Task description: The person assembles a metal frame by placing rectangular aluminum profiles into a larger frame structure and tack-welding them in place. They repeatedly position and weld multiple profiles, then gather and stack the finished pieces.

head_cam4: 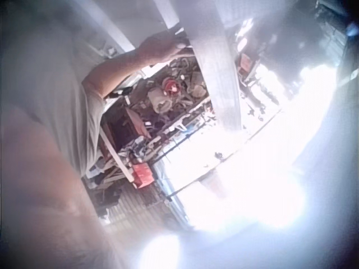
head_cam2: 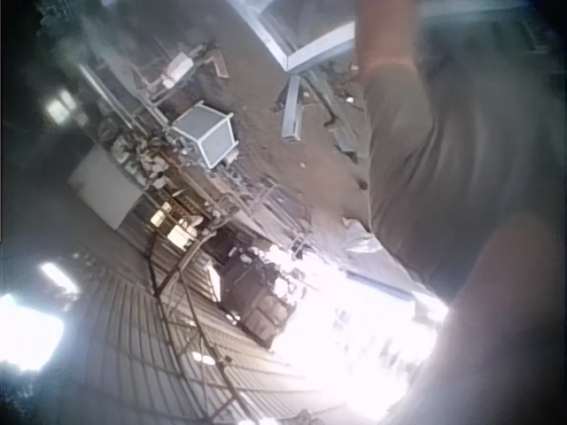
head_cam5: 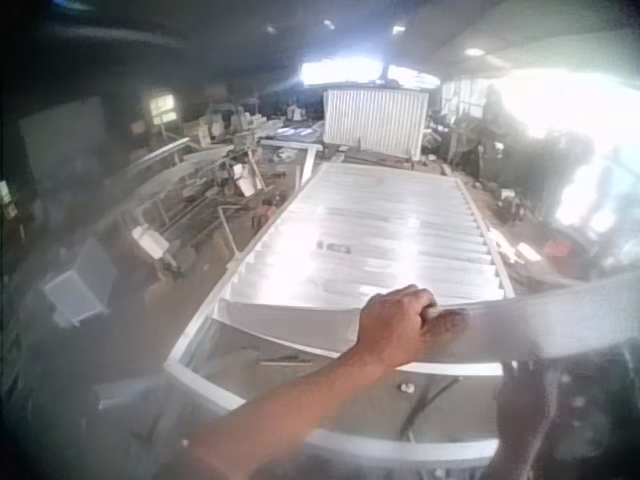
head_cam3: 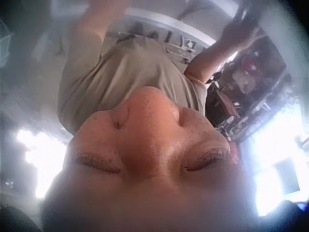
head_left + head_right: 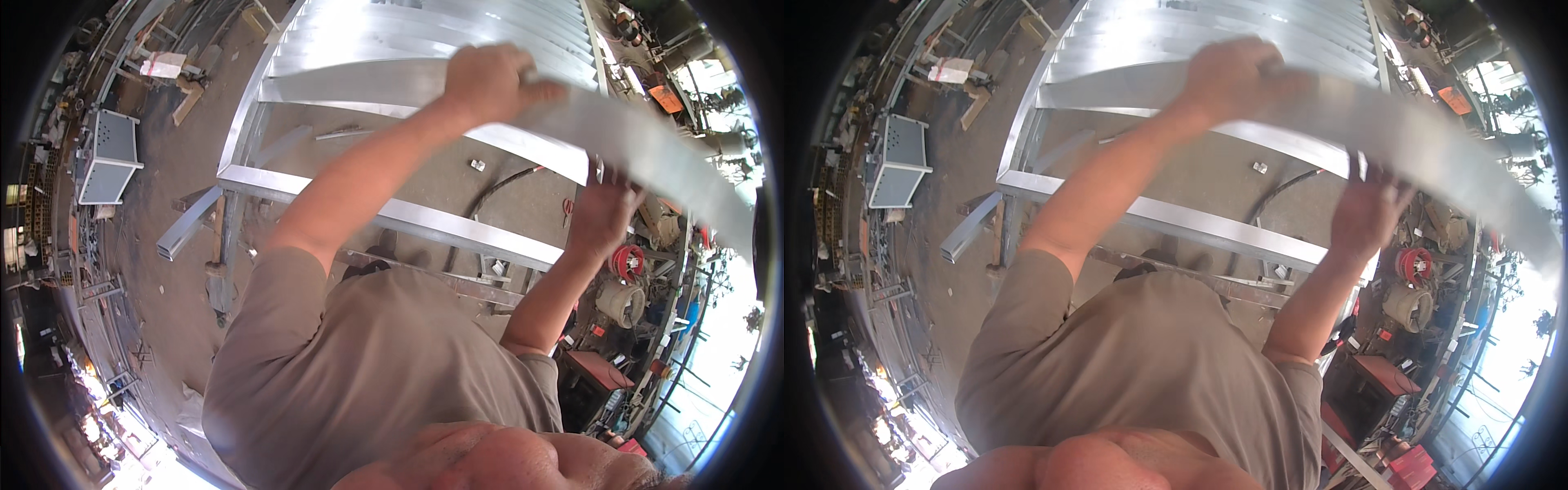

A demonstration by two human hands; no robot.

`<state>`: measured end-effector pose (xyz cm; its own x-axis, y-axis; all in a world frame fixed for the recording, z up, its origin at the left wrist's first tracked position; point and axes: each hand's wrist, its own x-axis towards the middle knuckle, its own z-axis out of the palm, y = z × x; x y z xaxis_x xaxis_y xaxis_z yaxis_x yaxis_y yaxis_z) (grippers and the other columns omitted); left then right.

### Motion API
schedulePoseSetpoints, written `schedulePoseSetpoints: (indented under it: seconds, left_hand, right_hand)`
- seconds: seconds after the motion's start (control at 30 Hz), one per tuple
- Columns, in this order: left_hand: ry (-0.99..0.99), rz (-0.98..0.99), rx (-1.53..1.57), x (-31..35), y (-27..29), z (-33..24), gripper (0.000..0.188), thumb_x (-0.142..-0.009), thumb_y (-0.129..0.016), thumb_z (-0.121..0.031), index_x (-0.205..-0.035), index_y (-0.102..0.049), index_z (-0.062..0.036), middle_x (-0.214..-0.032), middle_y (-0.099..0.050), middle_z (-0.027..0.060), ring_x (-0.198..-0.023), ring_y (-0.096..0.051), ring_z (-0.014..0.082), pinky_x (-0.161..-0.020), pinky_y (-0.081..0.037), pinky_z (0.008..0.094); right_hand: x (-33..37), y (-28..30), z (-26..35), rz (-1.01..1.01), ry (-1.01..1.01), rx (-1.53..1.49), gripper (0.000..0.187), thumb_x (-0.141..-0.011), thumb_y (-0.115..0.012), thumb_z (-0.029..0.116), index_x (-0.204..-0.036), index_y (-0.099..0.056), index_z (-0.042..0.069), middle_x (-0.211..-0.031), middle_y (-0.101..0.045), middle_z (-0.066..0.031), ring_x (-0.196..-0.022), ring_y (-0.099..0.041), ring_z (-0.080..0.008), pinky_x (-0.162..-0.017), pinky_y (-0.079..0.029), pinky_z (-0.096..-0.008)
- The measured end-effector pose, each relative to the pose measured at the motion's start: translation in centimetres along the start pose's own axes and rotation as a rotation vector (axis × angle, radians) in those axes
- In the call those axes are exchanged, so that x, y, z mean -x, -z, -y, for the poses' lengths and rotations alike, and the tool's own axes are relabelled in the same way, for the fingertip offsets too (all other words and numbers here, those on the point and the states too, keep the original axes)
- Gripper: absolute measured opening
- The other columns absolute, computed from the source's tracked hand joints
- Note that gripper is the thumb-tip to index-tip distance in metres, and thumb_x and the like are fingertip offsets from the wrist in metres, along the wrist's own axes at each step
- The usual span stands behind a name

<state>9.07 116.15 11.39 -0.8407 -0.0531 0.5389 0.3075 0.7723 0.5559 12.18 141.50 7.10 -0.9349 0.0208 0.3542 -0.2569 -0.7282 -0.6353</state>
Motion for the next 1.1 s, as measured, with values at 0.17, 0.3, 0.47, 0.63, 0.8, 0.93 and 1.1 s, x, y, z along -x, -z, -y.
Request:
schedulePoseSetpoints:
  seconds: [0.17,0.3,0.47,0.63,0.8,0.93,1.1]
  left_hand:
    - [-0.069,0.321,-0.131,5.6,-4.7,7.8,0.069,-0.083,-0.06,-0.082,-0.089,-0.076,-0.0144,-0.09,-0.07,0.0065,-0.088,-0.069,0.0305,-0.078,-0.052,0.0451]
    - [0.0,0.479,-0.081,9.9,-7.4,14.0,0.062,-0.085,-0.062,-0.078,-0.102,-0.079,-0.0205,-0.092,-0.071,0.0031,-0.09,-0.069,0.0276,-0.083,-0.05,0.0443]
    - [0.132,0.575,-0.078,12.8,-11.3,16.9,0.059,-0.087,-0.061,-0.076,-0.104,-0.08,-0.0228,-0.096,-0.072,0.0007,-0.099,-0.069,0.025,-0.095,-0.046,0.0442]
    - [0.164,0.574,-0.092,13.2,-13.6,19.9,0.055,-0.086,-0.065,-0.073,-0.101,-0.08,-0.0219,-0.091,-0.071,0.0017,-0.094,-0.071,0.0264,-0.086,-0.052,0.0447]
    - [0.19,0.527,-0.099,13.4,-15.9,22.8,0.044,-0.087,-0.073,-0.062,-0.101,-0.08,-0.0209,-0.094,-0.074,0.0064,-0.089,-0.072,0.0311,-0.08,-0.055,0.0449]
    - [0.112,0.57,-0.101,12.9,-17.5,23.9,0.047,-0.083,-0.078,-0.058,-0.107,-0.079,-0.0175,-0.086,-0.069,0.0066,-0.084,-0.069,0.0288,-0.073,-0.053,0.0443]
    - [0.09,0.781,-0.249,12.4,-18.8,24.9,0.07,-0.074,-0.085,-0.057,-0.127,-0.069,-0.0153,-0.11,-0.066,0.0052,-0.108,-0.063,0.0268,-0.093,-0.045,0.0447]
  right_hand:
    - [4.4,6.4,-1.9,-0.554,-0.184,-0.142,0.052,-0.108,-0.053,0.031,-0.145,-0.046,-0.005,-0.149,-0.049,-0.0185,-0.138,-0.046,-0.029,-0.126,-0.027,-0.041]
    - [7.8,12.2,-4.8,-0.846,-0.216,-0.122,0.053,-0.108,-0.053,0.035,-0.145,-0.046,-0.002,-0.15,-0.049,-0.0179,-0.141,-0.046,-0.0302,-0.125,-0.032,-0.0452]
    - [7.7,17.2,-8.2,-1.032,-0.242,-0.026,0.054,-0.107,-0.056,0.036,-0.146,-0.046,0.0,-0.149,-0.05,-0.0176,-0.14,-0.048,-0.0305,-0.121,-0.038,-0.0463]
    - [6.3,19.8,-11.5,-1.045,-0.338,-0.038,0.056,-0.107,-0.057,0.039,-0.147,-0.046,0.001,-0.153,-0.045,-0.0182,-0.144,-0.042,-0.0333,-0.122,-0.034,-0.055]
    - [5.4,25.0,-15.3,-0.973,-0.447,-0.072,0.054,-0.108,-0.054,0.037,-0.149,-0.044,0.004,-0.156,-0.041,-0.022,-0.144,-0.04,-0.039,-0.12,-0.032,-0.0637]
    - [5.4,28.0,-17.7,-0.946,-0.577,0.449,0.046,-0.109,-0.056,0.031,-0.143,-0.052,0.001,-0.149,-0.054,-0.0174,-0.135,-0.053,-0.0319,-0.112,-0.045,-0.0472]
    - [3.7,28.5,-21.2,-1.158,-0.403,-0.095,0.046,-0.108,-0.058,0.036,-0.144,-0.048,0.008,-0.146,-0.052,-0.0133,-0.133,-0.052,-0.033,-0.115,-0.04,-0.0568]
